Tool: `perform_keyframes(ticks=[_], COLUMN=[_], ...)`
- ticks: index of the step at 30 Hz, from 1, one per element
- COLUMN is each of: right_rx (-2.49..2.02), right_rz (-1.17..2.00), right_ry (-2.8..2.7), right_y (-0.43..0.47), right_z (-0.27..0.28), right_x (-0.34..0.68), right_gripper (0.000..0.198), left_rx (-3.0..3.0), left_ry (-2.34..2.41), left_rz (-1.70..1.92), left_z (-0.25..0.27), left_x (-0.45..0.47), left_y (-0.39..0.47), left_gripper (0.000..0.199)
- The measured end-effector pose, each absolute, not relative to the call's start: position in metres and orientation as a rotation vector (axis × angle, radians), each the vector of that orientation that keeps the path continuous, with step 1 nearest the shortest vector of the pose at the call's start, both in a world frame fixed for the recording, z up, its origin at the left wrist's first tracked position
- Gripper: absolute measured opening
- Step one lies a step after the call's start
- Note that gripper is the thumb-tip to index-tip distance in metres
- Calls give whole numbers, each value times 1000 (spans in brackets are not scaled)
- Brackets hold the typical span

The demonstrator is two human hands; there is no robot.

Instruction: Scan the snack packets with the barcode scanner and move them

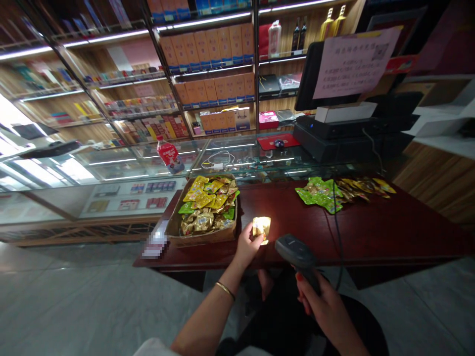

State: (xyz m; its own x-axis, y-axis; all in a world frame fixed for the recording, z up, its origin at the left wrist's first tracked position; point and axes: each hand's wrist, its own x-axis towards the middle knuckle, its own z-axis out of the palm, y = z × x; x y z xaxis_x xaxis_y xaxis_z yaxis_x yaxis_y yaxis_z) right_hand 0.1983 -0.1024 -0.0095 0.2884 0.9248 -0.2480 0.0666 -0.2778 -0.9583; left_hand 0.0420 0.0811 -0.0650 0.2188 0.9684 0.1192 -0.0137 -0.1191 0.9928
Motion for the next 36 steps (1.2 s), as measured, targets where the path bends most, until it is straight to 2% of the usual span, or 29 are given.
perform_keyframes(ticks=[6, 14, 21, 28, 36], right_rx=[-1546, -1609, -1640, -1690, -1776], right_rz=[1178, 1092, 1051, 1019, 922], right_ry=[-904, -1010, -1070, -1115, -1053], right_y=[-91, -80, -76, -85, -92], right_z=[-7, -13, -7, -11, -22], right_x=[191, 192, 189, 202, 215], right_gripper=[60, 53, 57, 51, 61], left_rx=[1499, 1624, 1435, 1603, 1297], left_ry=[1040, 1026, 922, 1045, 819], left_rz=[1101, 1098, 1055, 1049, 1077], left_z=[-61, -59, -58, -53, -60], left_x=[42, 36, 38, 36, 37], left_y=[80, 79, 76, 76, 78], left_gripper=[40, 39, 55, 35, 47])
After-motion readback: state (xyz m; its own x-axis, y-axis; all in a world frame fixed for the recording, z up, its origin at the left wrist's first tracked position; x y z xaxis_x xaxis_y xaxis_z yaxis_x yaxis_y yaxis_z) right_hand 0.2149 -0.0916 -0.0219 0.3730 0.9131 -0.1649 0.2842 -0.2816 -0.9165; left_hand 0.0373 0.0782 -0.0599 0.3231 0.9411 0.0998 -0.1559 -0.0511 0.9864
